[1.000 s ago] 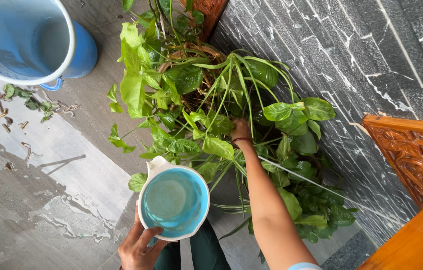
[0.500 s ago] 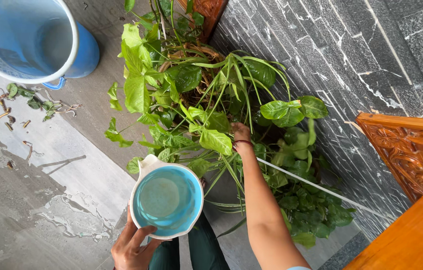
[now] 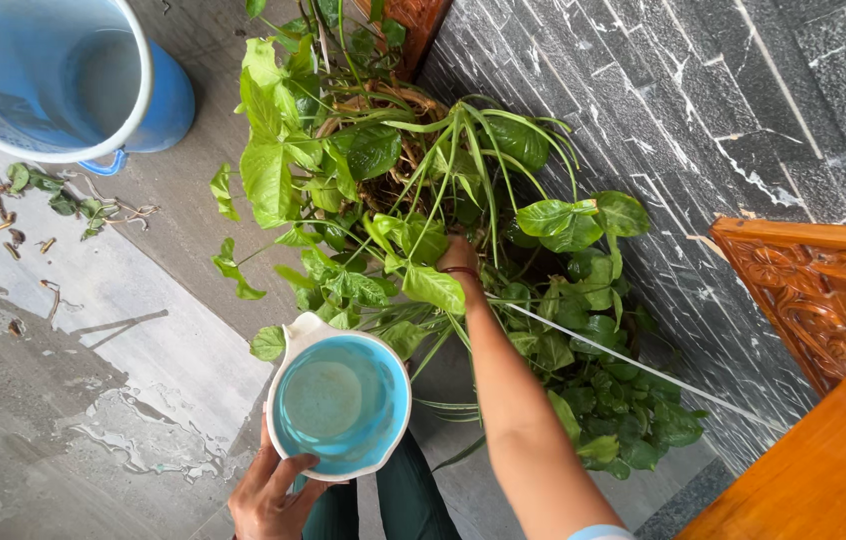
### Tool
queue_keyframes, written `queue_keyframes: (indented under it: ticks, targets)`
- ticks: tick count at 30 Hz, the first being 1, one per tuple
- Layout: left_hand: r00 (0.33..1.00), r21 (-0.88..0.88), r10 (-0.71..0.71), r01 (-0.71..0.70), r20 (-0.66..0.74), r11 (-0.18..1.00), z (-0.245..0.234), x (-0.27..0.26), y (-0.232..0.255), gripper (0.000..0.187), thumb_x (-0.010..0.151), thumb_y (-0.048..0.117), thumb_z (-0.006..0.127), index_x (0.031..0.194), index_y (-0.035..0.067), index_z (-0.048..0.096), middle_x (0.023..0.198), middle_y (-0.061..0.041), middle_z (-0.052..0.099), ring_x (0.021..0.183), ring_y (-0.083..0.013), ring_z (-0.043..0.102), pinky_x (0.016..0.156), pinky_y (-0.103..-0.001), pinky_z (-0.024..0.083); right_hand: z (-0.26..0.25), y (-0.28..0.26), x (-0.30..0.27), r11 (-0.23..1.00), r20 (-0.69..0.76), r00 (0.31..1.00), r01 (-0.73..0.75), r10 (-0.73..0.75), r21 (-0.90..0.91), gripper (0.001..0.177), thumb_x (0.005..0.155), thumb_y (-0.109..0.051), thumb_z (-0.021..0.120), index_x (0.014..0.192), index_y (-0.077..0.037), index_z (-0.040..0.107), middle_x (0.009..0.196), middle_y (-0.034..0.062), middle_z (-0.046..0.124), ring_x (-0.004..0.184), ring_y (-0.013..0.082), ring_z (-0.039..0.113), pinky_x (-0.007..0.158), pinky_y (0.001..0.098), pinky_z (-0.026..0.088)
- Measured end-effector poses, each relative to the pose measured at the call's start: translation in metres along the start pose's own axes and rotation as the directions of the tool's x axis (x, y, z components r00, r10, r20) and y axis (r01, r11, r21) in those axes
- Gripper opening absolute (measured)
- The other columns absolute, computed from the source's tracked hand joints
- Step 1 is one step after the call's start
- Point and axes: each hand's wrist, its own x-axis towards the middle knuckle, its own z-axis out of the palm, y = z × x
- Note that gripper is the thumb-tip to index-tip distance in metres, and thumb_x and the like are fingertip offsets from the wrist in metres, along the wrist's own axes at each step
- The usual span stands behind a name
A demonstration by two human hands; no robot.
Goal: The person waters a large potted plant using a blue pitcher, then sweeps the floor with a squeegee to gather debris and water.
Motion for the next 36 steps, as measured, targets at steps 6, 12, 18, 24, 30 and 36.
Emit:
queue_keyframes:
  ticks: [6, 12, 18, 24, 30, 36]
  targets:
    - [1.0, -0.017, -0.004, 0.004, -0.001, 1.0, -0.005, -0.004, -0.005, 0.043, 0.045, 0.014, 0.095, 0.081, 0.008, 0.073, 0.143, -0.031, 0.053, 0.117, -0.038, 0.067, 0.082, -0.039, 0.064, 0.029, -0.015, -0.009, 0.94, 0.036, 0.981, -0.193, 0.19, 0.28, 0.032, 0.074, -0.02, 0.085, 0.101, -0.004, 0.079, 0.098, 0.0203, 0.078, 0.089, 0.0349, 0.075, 0.073, 0.0443, 0.057]
    - [0.999, 0.04, -0.029, 0.03, -0.015, 0.999, -0.013, -0.002, -0.007, 0.044, 0.041, 0.015, 0.097, 0.078, 0.01, 0.074, 0.142, -0.029, 0.053, 0.113, -0.0348, 0.069, 0.078, -0.038, 0.063, 0.023, -0.02, -0.01, 0.403, 0.177, 0.935, -0.297, 0.309, 0.866, 0.034, 0.086, -0.028, 0.07, 0.112, -0.007, 0.075, 0.097, 0.0079, 0.078, 0.073, 0.0174, 0.07, 0.06, 0.0329, 0.052]
    - [0.999, 0.03, -0.026, 0.026, -0.018, 0.999, -0.022, 0.003, -0.006, 0.043, 0.043, 0.014, 0.095, 0.079, 0.009, 0.072, 0.144, -0.029, 0.054, 0.115, -0.0353, 0.069, 0.079, -0.037, 0.063, -0.008, 0.013, -0.03, 0.184, 0.403, 0.85, -0.48, 0.339, 0.858, 0.013, 0.089, -0.02, 0.068, 0.094, -0.008, 0.071, 0.072, -0.0015, 0.06, 0.051, 0.0082, 0.043, 0.044, 0.0263, 0.029]
    - [1.0, 0.071, -0.006, 0.006, -0.01, 0.997, -0.027, 0.007, -0.005, 0.043, 0.044, 0.016, 0.097, 0.079, 0.009, 0.074, 0.142, -0.03, 0.052, 0.119, -0.0389, 0.063, 0.08, -0.041, 0.062, -0.024, 0.026, -0.028, 0.211, 0.372, 0.873, -0.447, 0.314, 0.87, 0.008, 0.086, -0.005, 0.069, 0.082, -0.003, 0.076, 0.063, -0.0009, 0.059, 0.051, 0.0066, 0.041, 0.048, 0.0237, 0.031]
    - [1.0, 0.034, -0.025, 0.025, 0.0, 0.999, -0.026, 0.012, -0.001, 0.04, 0.046, 0.015, 0.094, 0.078, 0.009, 0.073, 0.144, -0.029, 0.053, 0.121, -0.0385, 0.063, 0.083, -0.041, 0.063, -0.023, 0.02, -0.035, 0.149, 0.343, 0.855, -0.426, 0.389, 0.893, 0.008, 0.089, -0.002, 0.069, 0.083, -0.002, 0.073, 0.07, 0.0015, 0.062, 0.056, 0.0102, 0.048, 0.052, 0.0249, 0.036]
    - [1.0, 0.044, 0.005, -0.004, -0.005, 0.999, -0.023, 0.013, -0.002, 0.041, 0.044, 0.018, 0.095, 0.078, 0.01, 0.073, 0.142, -0.031, 0.053, 0.12, -0.0388, 0.063, 0.081, -0.04, 0.063, -0.044, -0.028, -0.037, 0.267, 0.382, 0.877, -0.459, 0.293, 0.847, 0.006, 0.091, -0.002, 0.064, 0.089, -0.003, 0.069, 0.071, 0.0029, 0.061, 0.057, 0.0117, 0.053, 0.051, 0.0282, 0.038]
